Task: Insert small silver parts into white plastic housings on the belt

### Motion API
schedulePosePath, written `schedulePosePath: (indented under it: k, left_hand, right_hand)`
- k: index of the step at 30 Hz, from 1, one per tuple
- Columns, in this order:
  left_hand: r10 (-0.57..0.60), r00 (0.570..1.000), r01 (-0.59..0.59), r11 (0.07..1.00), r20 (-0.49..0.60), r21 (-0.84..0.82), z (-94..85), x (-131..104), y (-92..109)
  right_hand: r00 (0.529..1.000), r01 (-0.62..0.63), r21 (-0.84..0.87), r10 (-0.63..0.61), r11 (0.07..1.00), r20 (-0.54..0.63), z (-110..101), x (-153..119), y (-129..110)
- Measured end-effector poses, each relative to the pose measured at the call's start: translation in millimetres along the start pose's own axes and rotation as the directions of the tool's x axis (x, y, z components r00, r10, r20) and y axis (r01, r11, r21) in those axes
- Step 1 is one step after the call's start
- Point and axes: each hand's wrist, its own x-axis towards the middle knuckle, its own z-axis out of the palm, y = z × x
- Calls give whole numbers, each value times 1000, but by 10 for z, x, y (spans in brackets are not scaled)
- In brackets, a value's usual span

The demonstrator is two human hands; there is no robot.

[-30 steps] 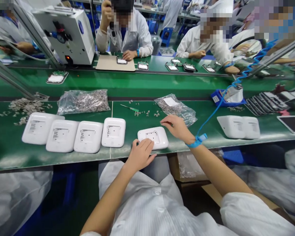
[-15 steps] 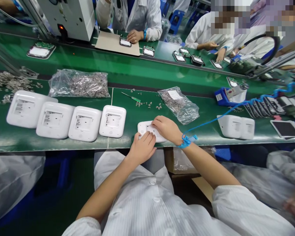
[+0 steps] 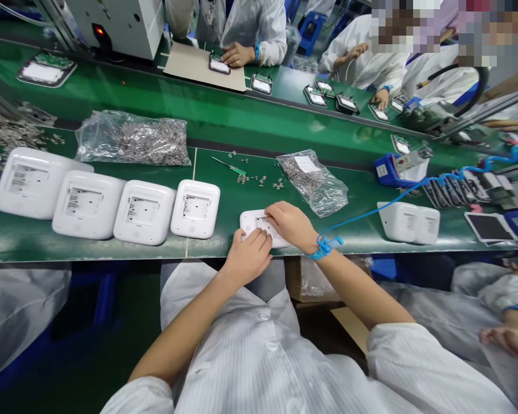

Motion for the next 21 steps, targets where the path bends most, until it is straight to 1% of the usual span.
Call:
schedulePosePath:
  k: [4,6,8,9,10,11,13,14,15,17,21]
  left_hand:
    - [-6,1000,6,1000,-5,-15,18,7,-4]
    - [-27,1000,26,999,-9,-27,32,16,0]
    - [-59,998,58,998,-20,-38,42,26,13]
    - [-74,997,73,997,-25,-41,44,30,21]
    - [-85,996,84,996,-29,-41,44,33,30]
    - [-89,996,88,995,-31,-41,41,35,39]
    - [-86,996,85,995,-32,-43,31,38,52]
    - [-85,996,83,996,-33,-44,26,40,57]
    - [-86,996,84,995,-34,-46,21,42,60]
    - [-92,995,90,995,-34,-49,16,47,62]
    - [-99,995,98,994,-30,-41,28,51,68]
  right_hand:
    - [993,22,13,-20,1000,-115,77,-88,-9]
    - [992,66,-2,-66,998,-107,81,-114,-8]
    - [984,159,10,-158,987,-77,51,-141,25]
    - [979,190,40,-185,981,-90,27,-159,56]
    - [975,191,86,-179,978,-134,2,-181,97]
    - [970,166,144,-135,976,-201,-19,-206,142]
    - [939,72,267,26,961,-344,-38,-259,229]
    - [915,27,318,105,948,-390,-33,-280,258]
    - [897,-5,352,160,936,-412,-17,-296,274]
    - [890,-38,376,202,926,-409,30,-298,257]
    - [924,-62,335,181,940,-336,87,-197,119]
